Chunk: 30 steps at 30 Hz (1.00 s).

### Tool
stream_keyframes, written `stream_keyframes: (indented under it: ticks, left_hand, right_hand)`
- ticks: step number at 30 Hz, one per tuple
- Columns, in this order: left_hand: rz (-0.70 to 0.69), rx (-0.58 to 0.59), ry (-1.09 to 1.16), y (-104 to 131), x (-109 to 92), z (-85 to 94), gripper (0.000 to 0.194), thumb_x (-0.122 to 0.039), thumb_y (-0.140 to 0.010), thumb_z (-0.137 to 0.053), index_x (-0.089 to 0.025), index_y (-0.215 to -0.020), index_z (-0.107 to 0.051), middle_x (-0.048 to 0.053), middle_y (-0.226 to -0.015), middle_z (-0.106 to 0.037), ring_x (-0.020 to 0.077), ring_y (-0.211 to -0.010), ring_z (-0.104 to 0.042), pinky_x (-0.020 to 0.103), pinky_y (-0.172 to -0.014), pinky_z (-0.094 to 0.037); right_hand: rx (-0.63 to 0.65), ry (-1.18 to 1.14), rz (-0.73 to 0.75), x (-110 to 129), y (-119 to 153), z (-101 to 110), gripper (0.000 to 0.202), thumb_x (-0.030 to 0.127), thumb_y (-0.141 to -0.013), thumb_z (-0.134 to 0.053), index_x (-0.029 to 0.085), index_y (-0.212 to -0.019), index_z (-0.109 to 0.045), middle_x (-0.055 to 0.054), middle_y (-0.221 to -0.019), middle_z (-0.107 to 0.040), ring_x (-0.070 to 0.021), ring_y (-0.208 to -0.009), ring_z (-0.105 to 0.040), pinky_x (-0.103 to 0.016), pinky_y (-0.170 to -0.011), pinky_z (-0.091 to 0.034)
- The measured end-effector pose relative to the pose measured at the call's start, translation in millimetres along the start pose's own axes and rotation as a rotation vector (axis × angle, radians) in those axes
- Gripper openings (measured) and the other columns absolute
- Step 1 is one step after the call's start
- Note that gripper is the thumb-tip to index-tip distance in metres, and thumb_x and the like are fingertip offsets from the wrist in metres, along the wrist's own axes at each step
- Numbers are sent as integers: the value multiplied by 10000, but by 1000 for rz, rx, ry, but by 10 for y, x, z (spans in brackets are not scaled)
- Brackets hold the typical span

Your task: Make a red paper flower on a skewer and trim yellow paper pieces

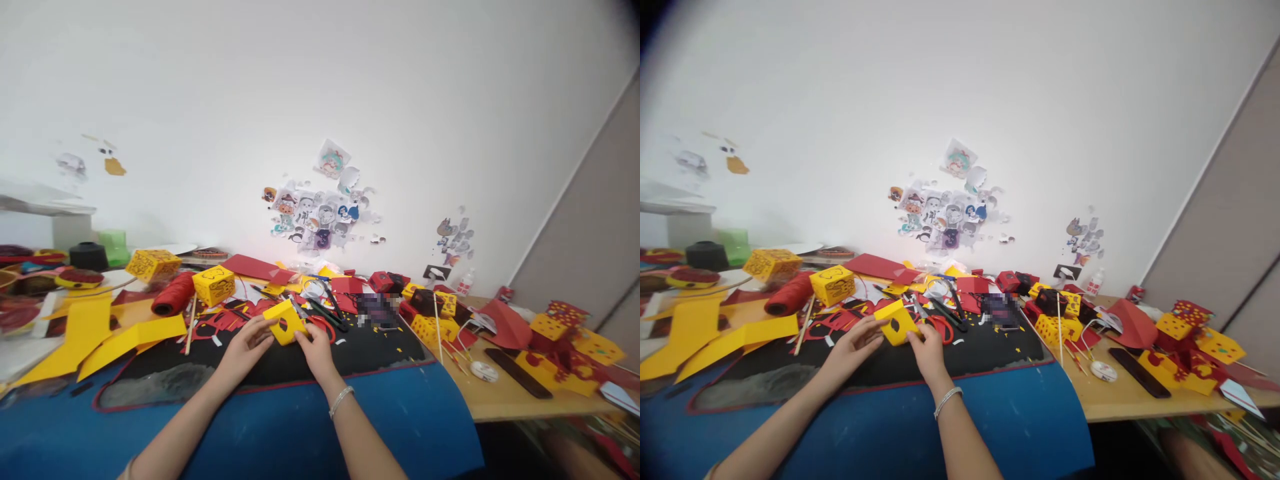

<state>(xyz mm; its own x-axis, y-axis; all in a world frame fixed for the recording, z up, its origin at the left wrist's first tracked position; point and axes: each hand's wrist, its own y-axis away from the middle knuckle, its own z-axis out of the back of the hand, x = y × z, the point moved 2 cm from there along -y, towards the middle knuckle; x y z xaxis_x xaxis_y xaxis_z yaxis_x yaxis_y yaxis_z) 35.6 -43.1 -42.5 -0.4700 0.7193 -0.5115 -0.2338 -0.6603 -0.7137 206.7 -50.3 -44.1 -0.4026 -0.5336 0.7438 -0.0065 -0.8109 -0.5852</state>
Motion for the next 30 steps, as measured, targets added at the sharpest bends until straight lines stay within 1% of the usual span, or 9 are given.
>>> stream_keyframes:
  ticks: [6, 9, 13, 16, 18, 20, 23, 26, 30]
  left_hand:
    - [-139, -30, -151, 45, -227, -22, 497, -311, -781, -566, -249, -1261, -452, 105, -1445, -284, 318, -1344, -159, 546, -1062, -183]
    - [-130, 164, -133, 34, -280, -127, 488, -279, -784, -556, -223, -1261, -464, 112, -1389, -406, 308, -1326, -233, 551, -1075, -87]
    - [19, 240, -27, 4, -175, -183, 405, -286, -828, -444, -168, -1208, -514, 124, -1197, -603, 256, -1107, -547, 462, -1017, -314]
    - [105, 263, 77, 3, -97, -140, 343, -311, -850, -370, -183, -1061, -608, 75, -1063, -681, 207, -955, -630, 328, -871, -465]
    - [163, 267, 154, 7, -69, -108, 320, -342, -835, -392, -176, -947, -641, 62, -959, -710, 205, -866, -649, 300, -795, -493]
    - [225, 263, 237, 8, -50, -100, 287, -376, -800, -452, -171, -879, -638, 53, -879, -716, 210, -807, -651, 304, -756, -503]
    - [328, 256, 386, 3, -17, -145, 304, -422, -737, -524, -166, -893, -582, 52, -835, -709, 221, -774, -656, 327, -701, -521]
    - [408, 279, 553, 0, 20, -217, 377, -474, -685, -564, -173, -907, -516, 42, -790, -700, 213, -700, -664, 330, -622, -536]
    - [469, 253, 693, 4, 60, -243, 401, -512, -656, -597, -183, -861, -494, 28, -764, -677, 187, -665, -651, 293, -584, -517]
  right_hand:
    - [47, -128, -59, -61, 68, 20, 262, 360, -809, -492, 146, -728, -620, -30, -679, -635, -161, -654, -590, -265, -612, -474]
    - [100, -150, -35, -37, 87, -22, 238, 357, -767, -550, 146, -686, -624, 1, -608, -595, -136, -579, -545, -243, -544, -451]
    - [89, -155, 24, -2, 106, -43, 187, 335, -725, -598, 160, -775, -641, -26, -761, -625, -160, -731, -574, -274, -674, -473]
    - [-13, -120, 52, 27, 117, 3, 320, 286, -709, -615, 186, -1012, -596, -79, -1054, -582, -197, -984, -518, -335, -866, -412]
    - [-36, -95, 59, 47, 120, 23, 298, 275, -725, -599, 196, -1012, -600, -82, -1072, -573, -204, -1017, -495, -347, -896, -384]
    - [-7, -81, 48, 62, 118, 23, 150, 290, -757, -565, 189, -836, -644, -57, -868, -621, -192, -862, -546, -327, -813, -423]
    - [-9, -79, -3, 54, 110, 19, 223, 328, -787, -521, 175, -652, -609, -13, -615, -555, -157, -630, -518, -290, -650, -444]
    - [-19, -122, -75, 8, 104, 0, 269, 381, -803, -483, 163, -688, -592, -12, -617, -530, -145, -579, -502, -267, -553, -444]
    - [148, -257, -168, -74, 116, -106, 327, 433, -779, -510, 155, -931, -589, 17, -568, -525, -106, -409, -466, -232, -398, -424]
